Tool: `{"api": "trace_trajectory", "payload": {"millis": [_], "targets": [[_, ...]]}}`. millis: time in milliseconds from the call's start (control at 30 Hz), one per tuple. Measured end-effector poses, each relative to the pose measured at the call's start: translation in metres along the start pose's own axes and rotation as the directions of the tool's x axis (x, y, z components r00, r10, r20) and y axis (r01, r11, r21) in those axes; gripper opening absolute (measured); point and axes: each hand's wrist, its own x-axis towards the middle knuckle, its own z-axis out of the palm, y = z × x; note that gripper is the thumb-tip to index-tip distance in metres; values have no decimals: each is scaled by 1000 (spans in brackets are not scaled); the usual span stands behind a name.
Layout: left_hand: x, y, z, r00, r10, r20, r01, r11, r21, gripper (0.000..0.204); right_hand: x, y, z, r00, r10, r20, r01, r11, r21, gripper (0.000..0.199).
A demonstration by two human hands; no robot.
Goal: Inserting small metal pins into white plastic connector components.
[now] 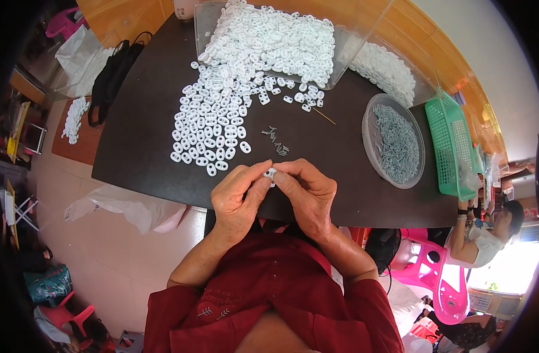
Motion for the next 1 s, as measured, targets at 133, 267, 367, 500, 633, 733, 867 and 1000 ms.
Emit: {"api": "trace_trajectory", "payload": {"millis": [133, 267, 367, 500, 633, 733, 867, 1000], "targets": [[0, -2, -1, 999, -40, 24, 41, 998, -46, 23, 1, -1, 0, 1000, -10, 6, 10, 1000, -25, 11], [0, 0, -3, 994, -100, 38, 104, 987, -125, 22, 1, -3, 0, 1000, -12, 12, 12, 1000, 1, 11], [0, 0, -3, 993, -111, 39, 115, 985, -131, 21, 1, -3, 0, 1000, 7, 13, -6, 999, -32, 11], [-2, -1, -3, 993, -115, 17, 116, 986, -120, 20, 1, -1, 1, 1000, 15, 16, -15, 1000, -24, 11], [-5, 1, 1, 991, -130, -40, 124, 983, -134, 19, 0, 3, 3, 1000, 13, -10, -14, 1000, -3, 11], [-6, -2, 2, 988, -135, -70, 125, 984, -128, 18, 0, 1, 4, 999, 42, -21, -42, 999, -16, 11], [-6, -1, 2, 988, -130, -78, 119, 984, -131, 18, 1, 2, 4, 1000, 25, -17, -25, 999, -31, 10], [-6, -3, 3, 988, -127, -86, 116, 986, -117, 18, 1, 4, 5, 1000, 26, -13, -27, 999, -47, 10]]}}
